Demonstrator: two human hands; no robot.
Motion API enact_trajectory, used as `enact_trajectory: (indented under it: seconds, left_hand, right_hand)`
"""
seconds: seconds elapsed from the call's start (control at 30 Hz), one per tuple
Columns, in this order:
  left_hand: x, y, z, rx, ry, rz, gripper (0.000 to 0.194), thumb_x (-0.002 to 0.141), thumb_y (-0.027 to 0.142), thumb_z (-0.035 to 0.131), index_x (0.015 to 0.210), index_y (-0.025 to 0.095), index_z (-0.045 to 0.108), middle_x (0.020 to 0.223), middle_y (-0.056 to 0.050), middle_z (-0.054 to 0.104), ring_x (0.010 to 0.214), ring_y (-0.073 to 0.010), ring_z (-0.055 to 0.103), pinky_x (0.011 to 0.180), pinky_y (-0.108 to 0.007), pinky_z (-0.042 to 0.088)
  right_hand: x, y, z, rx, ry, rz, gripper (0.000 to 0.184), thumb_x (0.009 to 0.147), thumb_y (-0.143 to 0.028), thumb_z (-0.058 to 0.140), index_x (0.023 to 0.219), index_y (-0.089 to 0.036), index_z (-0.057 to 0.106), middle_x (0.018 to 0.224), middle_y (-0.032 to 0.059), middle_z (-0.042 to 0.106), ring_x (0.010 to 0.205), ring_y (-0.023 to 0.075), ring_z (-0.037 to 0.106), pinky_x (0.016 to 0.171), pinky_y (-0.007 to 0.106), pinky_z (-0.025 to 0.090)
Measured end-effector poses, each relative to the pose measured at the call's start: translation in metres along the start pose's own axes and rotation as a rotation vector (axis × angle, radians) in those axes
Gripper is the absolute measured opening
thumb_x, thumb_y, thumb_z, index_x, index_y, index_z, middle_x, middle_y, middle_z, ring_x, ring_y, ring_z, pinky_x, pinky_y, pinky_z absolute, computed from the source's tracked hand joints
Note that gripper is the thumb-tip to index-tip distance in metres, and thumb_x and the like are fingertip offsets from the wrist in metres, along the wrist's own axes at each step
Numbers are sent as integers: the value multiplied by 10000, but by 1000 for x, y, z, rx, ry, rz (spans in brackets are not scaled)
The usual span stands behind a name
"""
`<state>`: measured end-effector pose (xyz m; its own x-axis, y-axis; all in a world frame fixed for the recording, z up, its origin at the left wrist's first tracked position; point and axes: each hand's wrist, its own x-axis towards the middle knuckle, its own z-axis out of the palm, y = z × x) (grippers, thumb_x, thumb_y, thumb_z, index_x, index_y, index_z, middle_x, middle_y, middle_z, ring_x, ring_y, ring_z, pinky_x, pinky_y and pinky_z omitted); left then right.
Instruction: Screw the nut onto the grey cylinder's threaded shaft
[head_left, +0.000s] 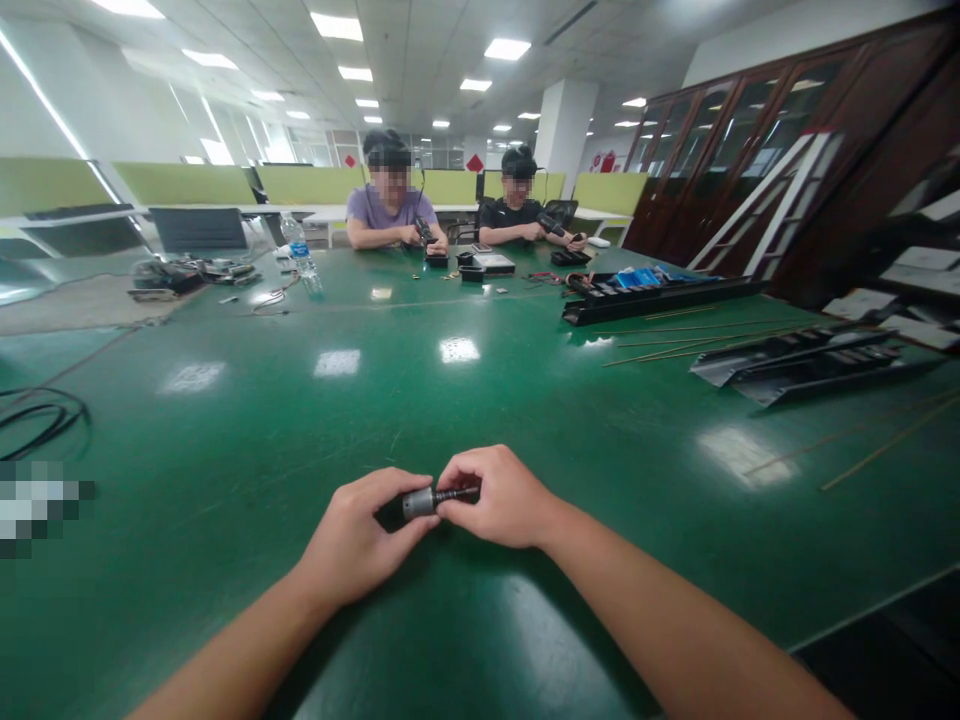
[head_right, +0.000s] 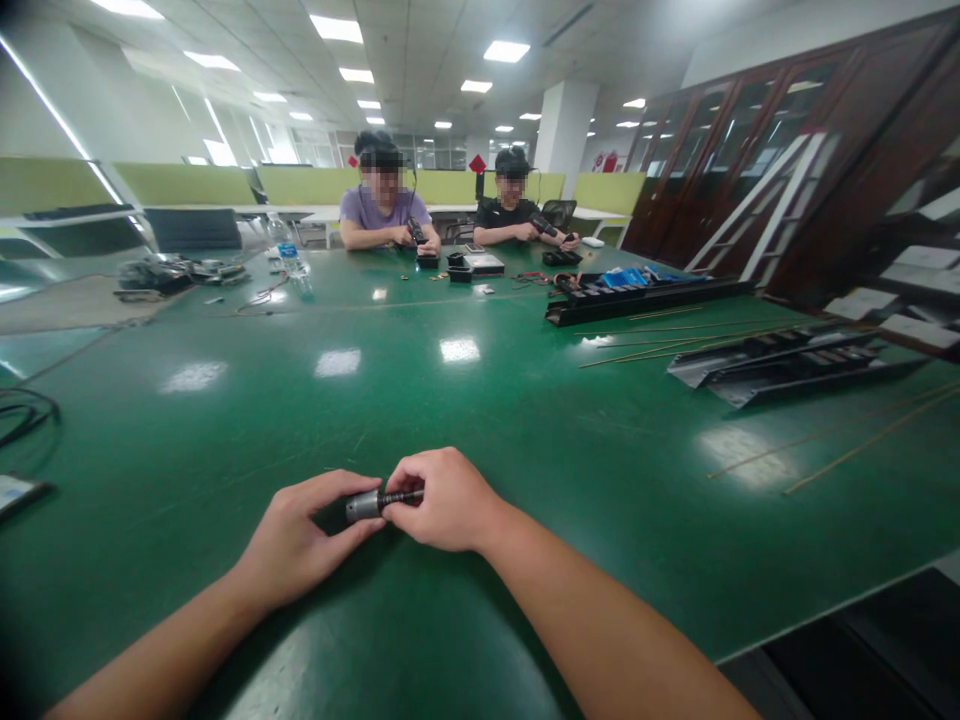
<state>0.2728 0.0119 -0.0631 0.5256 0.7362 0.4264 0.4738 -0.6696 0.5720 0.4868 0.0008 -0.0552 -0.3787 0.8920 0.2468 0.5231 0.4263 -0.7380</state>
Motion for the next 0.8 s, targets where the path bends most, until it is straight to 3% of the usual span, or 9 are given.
enact_trajectory:
  seconds: [0.3,0.8]
  left_hand:
    - [0,2,9,-21,-33,7,265,815,270,717,1074,226,684,984,-45,726,885,-184,689,808,-295,553]
    - [0,2,6,-20,-26,18,287,814,258,719,1096,231,676,994,-29,724,887,-168,686,810,-286,551]
  right_hand:
    - [-5,16,-12,62,-85,-44,141,717,-220,746,847,-184,705,721,-10,666,631,124,586,606,226,430]
    - [-6,16,-17,26,-76,-44,131,721,-245,758,819,-183,698,740,1,683,664,138,611,636,238,437]
